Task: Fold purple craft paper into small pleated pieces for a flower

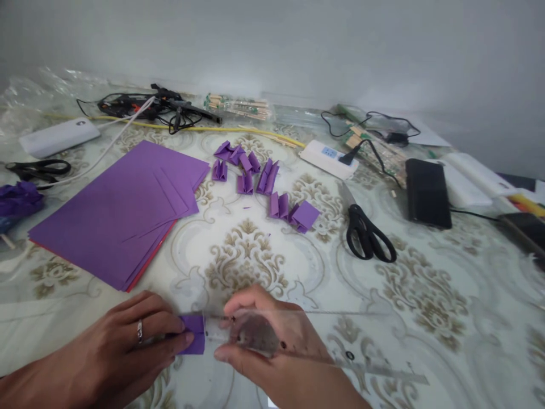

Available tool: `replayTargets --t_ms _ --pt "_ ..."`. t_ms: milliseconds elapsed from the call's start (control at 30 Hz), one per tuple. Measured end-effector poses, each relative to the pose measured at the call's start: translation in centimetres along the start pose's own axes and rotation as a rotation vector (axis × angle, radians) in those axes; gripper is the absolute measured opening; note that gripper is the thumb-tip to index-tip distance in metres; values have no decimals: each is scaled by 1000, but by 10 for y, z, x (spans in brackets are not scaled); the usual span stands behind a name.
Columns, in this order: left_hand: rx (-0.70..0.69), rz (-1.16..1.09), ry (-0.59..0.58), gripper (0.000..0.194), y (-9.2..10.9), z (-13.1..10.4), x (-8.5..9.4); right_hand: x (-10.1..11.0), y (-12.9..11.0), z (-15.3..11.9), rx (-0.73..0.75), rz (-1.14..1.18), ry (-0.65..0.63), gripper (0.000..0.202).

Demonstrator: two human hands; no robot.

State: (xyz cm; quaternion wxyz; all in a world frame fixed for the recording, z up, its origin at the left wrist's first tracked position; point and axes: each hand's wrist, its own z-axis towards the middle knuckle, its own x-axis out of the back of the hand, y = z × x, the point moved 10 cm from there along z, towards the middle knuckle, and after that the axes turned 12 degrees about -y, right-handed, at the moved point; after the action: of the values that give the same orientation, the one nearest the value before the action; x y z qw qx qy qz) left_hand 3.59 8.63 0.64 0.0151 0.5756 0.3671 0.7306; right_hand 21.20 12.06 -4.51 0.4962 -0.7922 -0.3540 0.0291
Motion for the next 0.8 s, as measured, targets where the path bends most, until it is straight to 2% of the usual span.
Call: replayTargets --t_ms 100,233,433,567,733,800 --pt "4 5 -27 31 1 1 1 -11 -1 -2 -25 -57 -14 27" --pt "16 -8 -46 25 0 2 1 -20 -7 0 16 -213 -25 30" --pt "31 -33 -59 17 -2 0 -3 -16 -14 2 102 -290 -33 25" --pt "33 -29 -40 16 -3 0 -1 -17 -14 3 68 -288 -66 20" --pt "37 -10 -23 16 -3 0 2 -11 -14 1 46 -288 -21 17" --pt "45 -2 -20 15 -4 -1 2 -11 -12 2 46 -276 -44 17"
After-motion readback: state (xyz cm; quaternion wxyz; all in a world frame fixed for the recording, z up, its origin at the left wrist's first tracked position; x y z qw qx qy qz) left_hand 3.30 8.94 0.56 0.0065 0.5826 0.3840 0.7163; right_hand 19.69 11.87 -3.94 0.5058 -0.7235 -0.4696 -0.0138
